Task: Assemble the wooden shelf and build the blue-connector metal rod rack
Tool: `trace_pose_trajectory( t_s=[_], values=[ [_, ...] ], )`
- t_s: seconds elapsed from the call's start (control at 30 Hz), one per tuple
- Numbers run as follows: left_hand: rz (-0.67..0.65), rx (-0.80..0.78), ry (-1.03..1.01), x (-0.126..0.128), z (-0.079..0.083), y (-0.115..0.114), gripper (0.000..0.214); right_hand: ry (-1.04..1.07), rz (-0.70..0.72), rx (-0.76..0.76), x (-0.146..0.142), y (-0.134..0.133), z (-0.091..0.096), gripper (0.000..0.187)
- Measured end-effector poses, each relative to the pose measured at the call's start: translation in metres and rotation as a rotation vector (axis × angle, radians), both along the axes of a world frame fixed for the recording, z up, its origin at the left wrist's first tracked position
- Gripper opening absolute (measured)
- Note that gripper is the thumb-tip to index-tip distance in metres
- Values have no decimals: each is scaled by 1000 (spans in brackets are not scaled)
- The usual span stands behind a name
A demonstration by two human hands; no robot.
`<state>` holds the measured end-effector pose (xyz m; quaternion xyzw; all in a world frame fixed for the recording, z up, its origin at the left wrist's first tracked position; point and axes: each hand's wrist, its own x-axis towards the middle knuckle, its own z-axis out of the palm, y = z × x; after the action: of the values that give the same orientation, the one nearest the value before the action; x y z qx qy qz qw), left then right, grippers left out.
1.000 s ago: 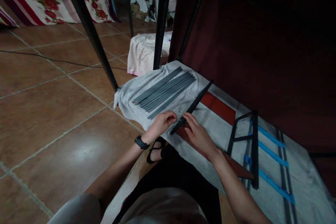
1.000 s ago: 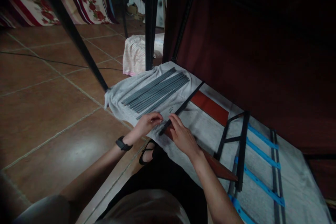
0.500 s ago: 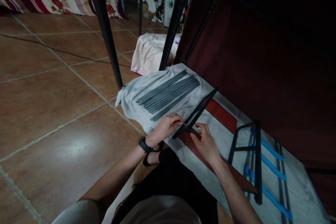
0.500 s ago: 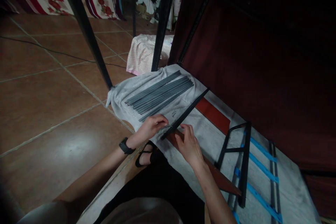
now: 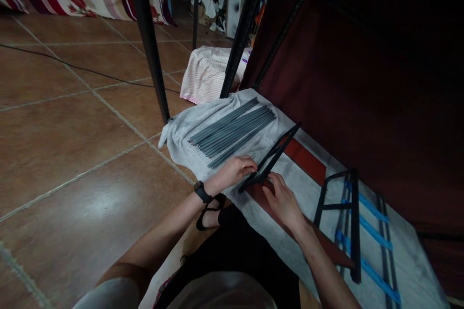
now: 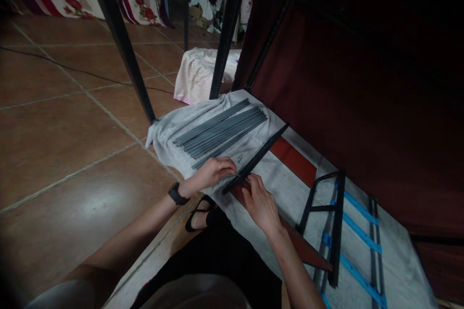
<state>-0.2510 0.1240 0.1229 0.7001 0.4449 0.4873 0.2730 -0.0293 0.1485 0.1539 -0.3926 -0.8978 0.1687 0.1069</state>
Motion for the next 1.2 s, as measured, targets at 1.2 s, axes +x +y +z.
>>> trace_pose_trajectory(
  t_s=[1.2],
  values=[
    [-113, 62, 128, 1, 13, 8, 23, 56, 59, -40, 4, 5, -1, 36]
  ],
)
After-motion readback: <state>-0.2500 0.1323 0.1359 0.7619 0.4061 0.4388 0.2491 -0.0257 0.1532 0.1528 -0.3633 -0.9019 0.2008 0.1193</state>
